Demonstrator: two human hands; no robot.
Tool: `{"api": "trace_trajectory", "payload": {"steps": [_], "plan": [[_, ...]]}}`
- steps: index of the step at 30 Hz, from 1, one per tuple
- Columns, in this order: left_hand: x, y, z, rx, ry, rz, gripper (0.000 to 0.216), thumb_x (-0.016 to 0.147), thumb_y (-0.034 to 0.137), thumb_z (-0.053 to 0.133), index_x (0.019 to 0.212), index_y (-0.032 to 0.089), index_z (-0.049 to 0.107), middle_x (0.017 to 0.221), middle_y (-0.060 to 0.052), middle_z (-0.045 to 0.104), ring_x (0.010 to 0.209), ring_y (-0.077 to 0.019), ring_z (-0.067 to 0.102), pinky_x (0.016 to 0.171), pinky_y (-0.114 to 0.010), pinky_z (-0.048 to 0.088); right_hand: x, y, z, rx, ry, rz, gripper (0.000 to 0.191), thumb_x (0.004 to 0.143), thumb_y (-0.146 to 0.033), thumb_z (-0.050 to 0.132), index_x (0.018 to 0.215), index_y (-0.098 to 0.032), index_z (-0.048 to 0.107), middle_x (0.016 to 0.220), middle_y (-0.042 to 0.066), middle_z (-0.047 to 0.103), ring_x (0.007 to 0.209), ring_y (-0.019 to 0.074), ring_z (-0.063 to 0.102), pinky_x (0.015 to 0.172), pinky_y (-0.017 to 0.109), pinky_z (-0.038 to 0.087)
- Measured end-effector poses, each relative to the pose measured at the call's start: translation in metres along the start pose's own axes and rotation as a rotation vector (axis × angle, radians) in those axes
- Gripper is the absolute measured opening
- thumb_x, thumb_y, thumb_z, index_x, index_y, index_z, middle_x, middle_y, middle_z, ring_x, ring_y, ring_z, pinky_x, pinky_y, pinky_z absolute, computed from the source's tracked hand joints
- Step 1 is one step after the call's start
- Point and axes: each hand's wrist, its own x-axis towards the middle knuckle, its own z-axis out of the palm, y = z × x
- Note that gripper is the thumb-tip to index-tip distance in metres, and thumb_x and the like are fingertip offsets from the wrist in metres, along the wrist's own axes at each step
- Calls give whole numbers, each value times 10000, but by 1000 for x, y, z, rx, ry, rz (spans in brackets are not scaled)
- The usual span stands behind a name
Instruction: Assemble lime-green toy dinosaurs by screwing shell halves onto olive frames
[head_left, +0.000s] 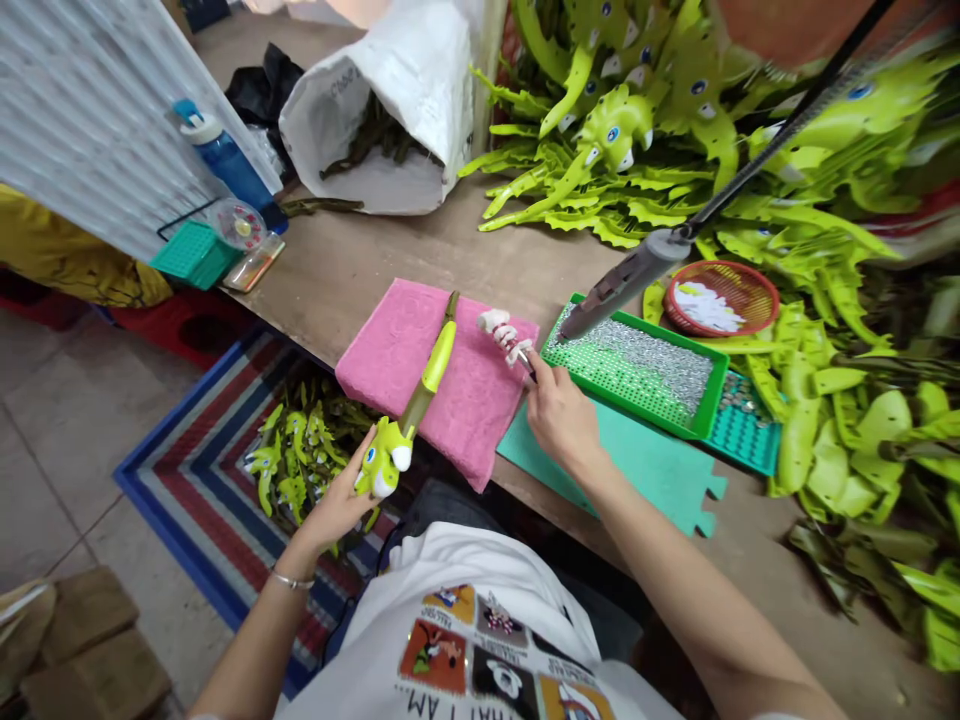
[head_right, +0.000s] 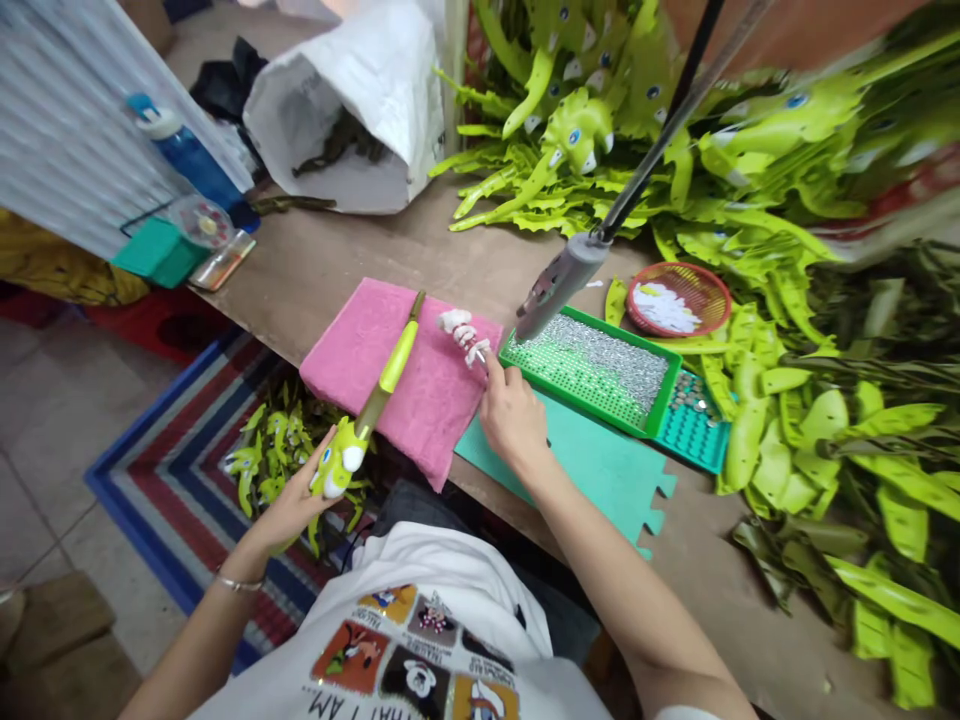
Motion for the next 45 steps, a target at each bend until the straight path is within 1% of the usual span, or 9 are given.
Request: {"api": "trace_trajectory", "payload": {"steps": [4,7,11,15,19,22,31,39,45], "plan": [[-1,16,-8,-99,-34,-70,589,678,517,775,1157,195,662,967,-76,711,883,-230,639,832,-329,531,-2,5,21,15,80,-17,433,941,-137,402,1341,-150,565,1060,141,664,904,243,604,749,346,473],[8,40,-13,-175,-160,-66,343,721,489,739,871,185,688,659,-4,592,564,-126,470,574,-266,451,-12,10,16,104,260,-145,344,932,-145,432,1190,-213,649,1104,118,691,943,255,605,807,398,499],[43,76,-5,-335,-179,56,324,695,444,707,894,189,680,716,-39,628,652,-175,558,671,-337,505,-19,40,-5,235,505,-227,258,913,-153,442,1011,-277,645,1051,58,699,980,225,617,837,407,523],[90,107,30,-438,-178,40,472,641,449,688,1031,185,668,799,-62,683,704,-208,613,676,-358,533,10,114,-28,324,734,60,192,822,-150,440,878,-189,620,883,99,670,882,230,618,820,410,500],[125,129,78,-718,-303,41,558,627,533,729,1019,139,679,588,1,570,506,-110,461,490,-231,412,68,183,-46,379,572,357,304,796,-170,452,994,-108,674,999,165,702,916,239,630,863,394,478],[139,136,107,-823,-283,67,634,637,642,711,1044,158,663,697,-17,626,468,-57,344,453,-195,334,106,204,-51,293,348,384,361,811,-148,479,1070,-76,720,1089,199,720,998,261,647,901,379,462],[135,129,135,-1048,-433,32,666,539,619,784,1008,164,658,1008,-99,713,451,-9,188,418,-195,218,146,214,-51,43,95,388,302,758,-131,632,1019,-67,770,983,237,735,867,291,680,751,369,459],[125,135,126,-922,-438,72,494,622,476,759,951,114,692,638,-23,624,450,-55,390,468,-211,355,118,208,-55,262,372,409,232,838,-157,568,948,-140,772,990,146,713,851,197,625,803,348,442],[88,138,119,-843,-158,-49,399,559,391,832,775,124,628,572,-18,629,504,-124,563,490,-229,438,68,166,-70,360,553,440,238,848,-170,610,1008,-54,744,1046,234,712,884,210,649,858,363,479]]}}
